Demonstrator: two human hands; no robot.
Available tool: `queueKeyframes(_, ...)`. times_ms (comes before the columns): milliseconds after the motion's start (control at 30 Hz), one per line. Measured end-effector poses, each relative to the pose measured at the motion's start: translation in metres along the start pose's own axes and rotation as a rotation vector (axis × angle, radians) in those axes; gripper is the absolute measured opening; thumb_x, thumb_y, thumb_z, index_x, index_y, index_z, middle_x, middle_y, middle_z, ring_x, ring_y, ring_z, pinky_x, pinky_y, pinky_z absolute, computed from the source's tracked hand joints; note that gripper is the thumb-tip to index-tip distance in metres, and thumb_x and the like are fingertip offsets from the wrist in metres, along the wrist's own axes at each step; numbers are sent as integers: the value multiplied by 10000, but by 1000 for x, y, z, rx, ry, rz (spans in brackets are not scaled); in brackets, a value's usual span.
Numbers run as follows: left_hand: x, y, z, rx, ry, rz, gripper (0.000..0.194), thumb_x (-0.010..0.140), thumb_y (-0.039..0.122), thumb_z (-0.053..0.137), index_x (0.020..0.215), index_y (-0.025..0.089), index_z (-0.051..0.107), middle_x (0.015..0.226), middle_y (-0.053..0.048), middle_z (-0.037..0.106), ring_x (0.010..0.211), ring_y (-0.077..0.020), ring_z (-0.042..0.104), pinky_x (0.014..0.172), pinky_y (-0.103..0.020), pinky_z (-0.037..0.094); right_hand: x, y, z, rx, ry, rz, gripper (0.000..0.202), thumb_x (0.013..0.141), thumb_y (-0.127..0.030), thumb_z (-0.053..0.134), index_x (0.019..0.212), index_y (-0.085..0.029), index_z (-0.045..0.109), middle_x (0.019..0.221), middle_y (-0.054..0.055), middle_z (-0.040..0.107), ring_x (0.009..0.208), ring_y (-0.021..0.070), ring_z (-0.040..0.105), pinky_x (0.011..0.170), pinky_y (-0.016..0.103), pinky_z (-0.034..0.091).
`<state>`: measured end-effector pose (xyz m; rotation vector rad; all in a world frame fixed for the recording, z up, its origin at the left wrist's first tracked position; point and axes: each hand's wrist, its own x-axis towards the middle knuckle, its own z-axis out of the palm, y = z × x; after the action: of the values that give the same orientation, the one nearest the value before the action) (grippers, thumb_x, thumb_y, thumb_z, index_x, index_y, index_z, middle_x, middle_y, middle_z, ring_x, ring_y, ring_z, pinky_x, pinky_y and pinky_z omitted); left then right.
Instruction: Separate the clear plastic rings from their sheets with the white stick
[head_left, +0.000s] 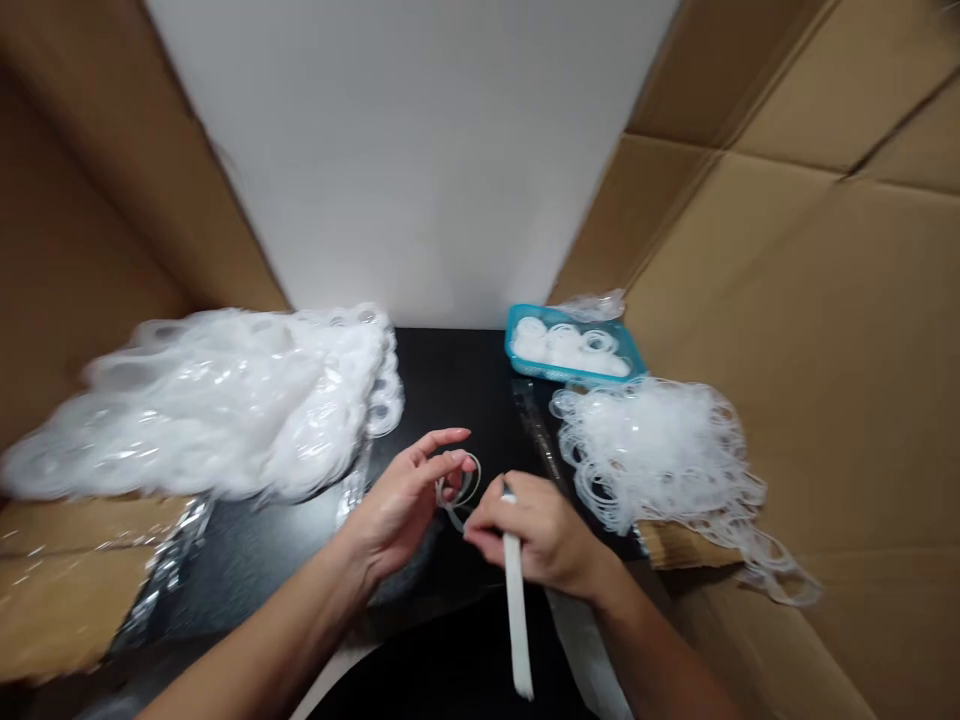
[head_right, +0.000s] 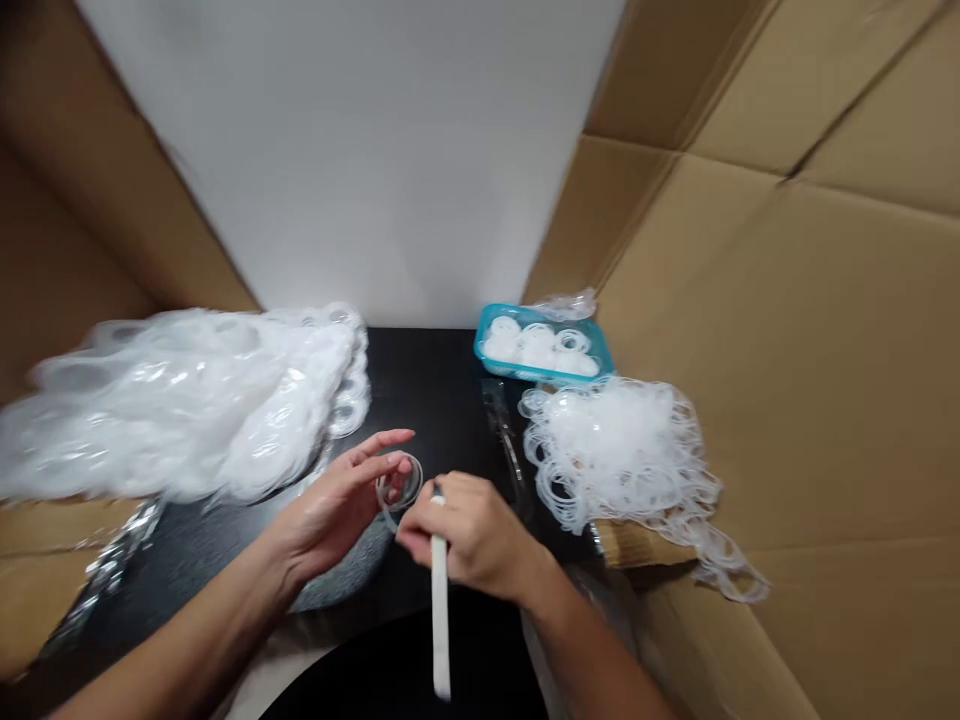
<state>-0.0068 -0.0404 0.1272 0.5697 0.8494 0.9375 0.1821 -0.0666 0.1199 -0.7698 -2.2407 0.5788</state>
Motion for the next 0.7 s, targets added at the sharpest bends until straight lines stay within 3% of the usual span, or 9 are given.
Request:
queueKeyframes(67,34,15,5,97,-2,50,396,774,207,794,1128,156,625,827,-27,671,748,-118,627,726,-235,446,-14,10,-8,83,-95,90,99,917,-226,617,853,-247,690,769,-11,683,688,138,633,671,259,515)
queueKeyframes(100,55,25,9,166,-22,99,383,777,198,783,1119,147,618,811,-29,665,760,-133,642,746,-251,458,-24,18,-15,86,-79,173,97,916,-237,621,844,-246,685,766,-19,677,687,134,634,664,251,510)
queueKeyframes(200,129,61,33,510,-111,306,279,853,165,654,1120,128,581,787,-36,638,700,-151,645,718,-286,472,-57,47,-46,-114,165,481,129,919,-265,598,821,-233,675,763,2,679,702,170,645,661,280,496)
queueKeyframes(267,178,80,57,1000,-55,494,274,916,91,468,1181,107,536,800,-46,625,684,-143,640,714,-284,475,-81,69,-68,-314,305,640,160,915,-309,569,832,-233,683,786,38,701,720,219,662,662,323,494)
queueKeyframes(333,221,88,82,1158,-46,558,333,905,42,422,1220,85,519,845,-81,638,740,-168,643,758,-312,476,-101,88,-85,-453,417,733,213,904,-378,546,868,-234,699,808,69,722,723,266,679,640,356,495)
queueKeyframes(400,252,83,102,1293,-54,615,386,869,6,442,1233,97,535,875,-98,653,823,-203,642,826,-347,459,-117,101,-95,-508,499,779,268,898,-436,527,896,-238,707,828,83,740,721,291,692,612,368,496)
queueKeyframes(533,280,49,119,1576,-148,679,443,766,-68,511,1165,95,614,899,-146,687,972,-293,634,978,-453,371,-133,108,-103,-503,554,802,308,893,-492,528,892,-247,714,842,76,759,720,292,706,597,358,506)
queueKeyframes(700,276,23,111,1821,-289,744,486,792,-22,536,1265,82,581,1024,-205,684,1018,-333,638,977,-483,382,-135,111,-104,-468,543,853,348,879,-531,531,900,-248,732,877,62,766,752,277,711,629,336,512)
